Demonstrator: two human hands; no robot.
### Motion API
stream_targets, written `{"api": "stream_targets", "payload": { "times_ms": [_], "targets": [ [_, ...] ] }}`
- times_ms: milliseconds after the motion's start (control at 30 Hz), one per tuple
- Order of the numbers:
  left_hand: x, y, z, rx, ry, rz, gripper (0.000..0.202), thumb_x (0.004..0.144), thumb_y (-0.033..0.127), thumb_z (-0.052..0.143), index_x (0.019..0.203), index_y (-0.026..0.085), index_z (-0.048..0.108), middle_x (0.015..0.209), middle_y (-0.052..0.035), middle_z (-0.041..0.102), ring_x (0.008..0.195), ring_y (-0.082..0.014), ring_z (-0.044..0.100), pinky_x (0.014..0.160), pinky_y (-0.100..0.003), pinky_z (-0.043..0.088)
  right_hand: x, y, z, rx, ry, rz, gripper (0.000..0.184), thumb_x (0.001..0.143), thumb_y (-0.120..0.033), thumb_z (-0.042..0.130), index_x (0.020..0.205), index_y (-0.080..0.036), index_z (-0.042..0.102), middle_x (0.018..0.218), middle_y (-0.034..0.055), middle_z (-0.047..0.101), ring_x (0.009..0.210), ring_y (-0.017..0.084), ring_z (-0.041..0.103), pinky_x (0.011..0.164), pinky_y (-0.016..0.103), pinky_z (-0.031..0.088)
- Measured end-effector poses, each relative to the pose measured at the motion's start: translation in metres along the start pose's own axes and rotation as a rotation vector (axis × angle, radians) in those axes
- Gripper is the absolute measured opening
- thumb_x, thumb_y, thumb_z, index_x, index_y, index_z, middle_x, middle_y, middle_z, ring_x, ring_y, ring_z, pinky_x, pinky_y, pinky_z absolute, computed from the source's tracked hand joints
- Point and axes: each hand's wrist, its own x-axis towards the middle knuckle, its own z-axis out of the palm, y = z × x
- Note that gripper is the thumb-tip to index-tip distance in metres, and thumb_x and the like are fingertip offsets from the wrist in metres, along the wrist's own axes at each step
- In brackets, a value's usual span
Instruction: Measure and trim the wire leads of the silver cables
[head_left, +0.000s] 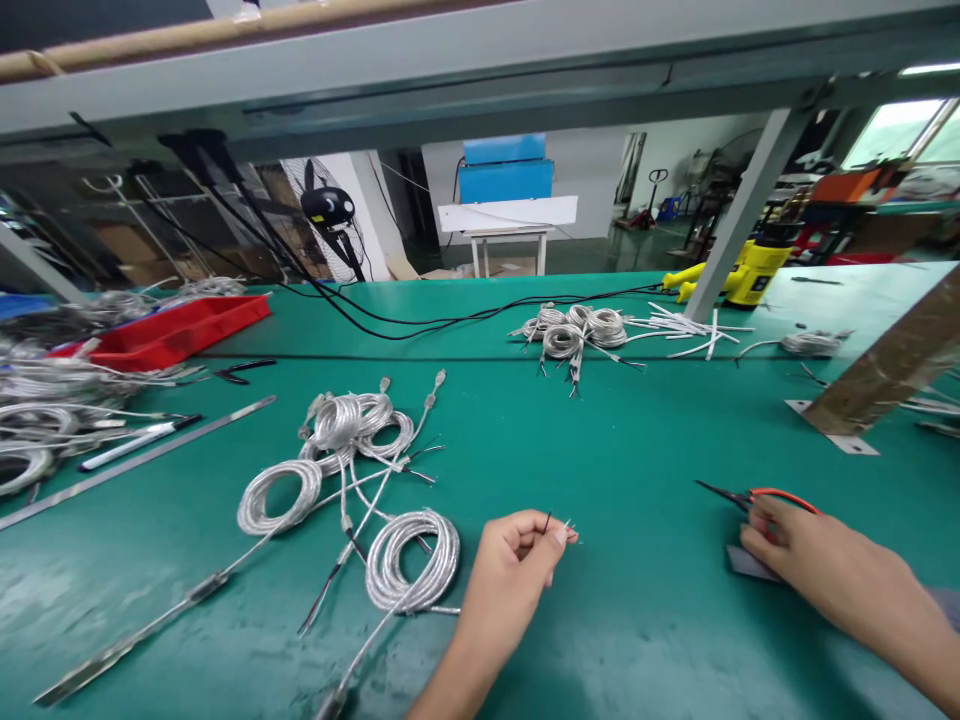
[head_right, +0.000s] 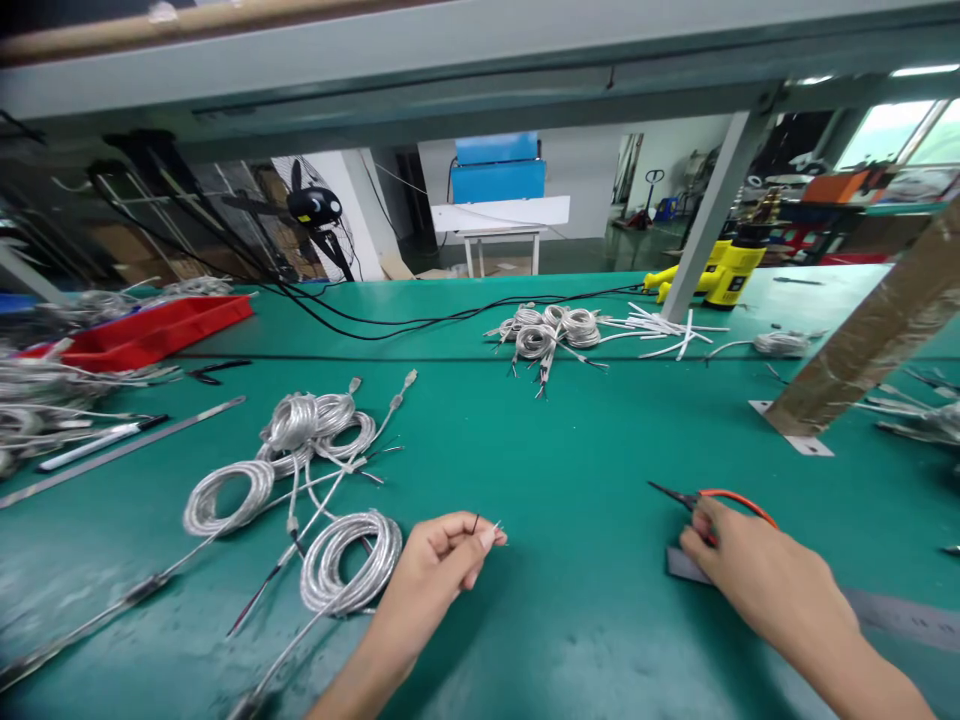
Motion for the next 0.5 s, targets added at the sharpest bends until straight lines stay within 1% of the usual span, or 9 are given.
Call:
{"api": "stream_targets", "payload": {
  "times_ms": [67,100,167,233,267,333,400,433,500],
  "targets": [
    [-0.001,-0.001,0.0,0.006,0.002,0.009,0.022,0.075,0.027,0.052,0.069,0.009,0.061,0.044,0.0059,0.039,0.043,-0.0069,0.029,0.043,-0.02,0.023,0.008,0.014,0.001,0.012,0.041,0.003,0.013,0.076,-0.034,0.043,0.076,-0.025,0.052,0.07,0.0067,0.066,0.06,0.028,0.061,0.047,0.031,0.034],
    [-0.001,-0.001,0.0,0.007,0.001,0.015,0.021,0.075,0.027,0.052,0.068,0.009,0.061,0.045,0.0057,0.039,0.043,-0.0071,0.03,0.043,-0.02,0.023,0.012,0.017,0.0,0.014,0.055,0.0,0.012,0.076,-0.032,0.044,0.076,-0.024,0.052,0.07,0.0073,0.066,0.061,0.028,0.061,0.047,0.03,0.034],
    [-0.001,-0.003,0.001,0.004,-0.002,0.023,0.019,0.074,0.026,0.053,0.065,0.01,0.059,0.047,0.0045,0.042,0.044,-0.0073,0.032,0.044,-0.02,0.024,0.016,0.012,-0.004,0.014,0.07,-0.014,0.01,0.075,-0.029,0.045,0.07,-0.023,0.052,0.065,0.0075,0.065,0.059,0.028,0.06,0.046,0.03,0.032],
    [-0.002,-0.004,0.004,-0.001,-0.003,0.029,0.018,0.073,0.025,0.053,0.065,0.01,0.059,0.053,0.0019,0.047,0.047,-0.0078,0.035,0.046,-0.02,0.025,0.013,-0.01,-0.01,0.026,0.07,-0.057,0.011,0.074,-0.027,0.047,0.066,-0.022,0.052,0.059,0.0055,0.063,0.054,0.025,0.058,0.045,0.028,0.03],
    [-0.002,-0.004,0.005,-0.004,-0.006,0.033,0.018,0.073,0.025,0.054,0.065,0.01,0.058,0.056,0.0007,0.05,0.048,-0.0081,0.036,0.046,-0.02,0.026,0.008,-0.026,-0.013,0.04,0.07,-0.094,0.01,0.074,-0.027,0.047,0.068,-0.023,0.054,0.058,0.004,0.062,0.052,0.023,0.058,0.045,0.027,0.029],
    [-0.003,-0.005,0.008,-0.008,-0.009,0.037,0.017,0.073,0.024,0.055,0.064,0.01,0.058,0.058,-0.0003,0.051,0.05,-0.0086,0.037,0.047,-0.02,0.026,-0.006,-0.063,-0.018,0.097,0.045,-0.22,0.009,0.075,-0.027,0.048,0.075,-0.026,0.057,0.055,-0.0014,0.059,0.053,0.018,0.057,0.047,0.025,0.03],
    [-0.004,-0.004,0.009,-0.007,-0.012,0.041,0.016,0.072,0.024,0.056,0.063,0.01,0.059,0.055,0.0008,0.049,0.049,-0.0087,0.037,0.047,-0.021,0.026,-0.023,-0.098,-0.021,0.24,0.011,-0.394,0.013,0.077,-0.028,0.048,0.085,-0.027,0.058,0.052,-0.0045,0.053,0.05,0.015,0.054,0.048,0.024,0.031],
    [-0.004,-0.004,0.01,-0.005,-0.009,0.042,0.016,0.072,0.023,0.056,0.063,0.01,0.059,0.054,0.0015,0.048,0.049,-0.0087,0.037,0.047,-0.02,0.026,-0.032,-0.112,-0.021,0.325,0.004,-0.448,0.014,0.078,-0.028,0.048,0.087,-0.027,0.058,0.051,-0.0053,0.051,0.048,0.014,0.051,0.047,0.023,0.03],
    [-0.005,-0.003,0.01,-0.002,-0.001,0.044,0.016,0.072,0.023,0.056,0.063,0.011,0.058,0.053,0.0024,0.047,0.049,-0.0088,0.037,0.047,-0.02,0.026,-0.046,-0.126,-0.017,0.442,0.008,-0.518,0.015,0.078,-0.027,0.049,0.09,-0.026,0.058,0.049,-0.0062,0.045,0.046,0.013,0.047,0.046,0.022,0.03]
  ]
}}
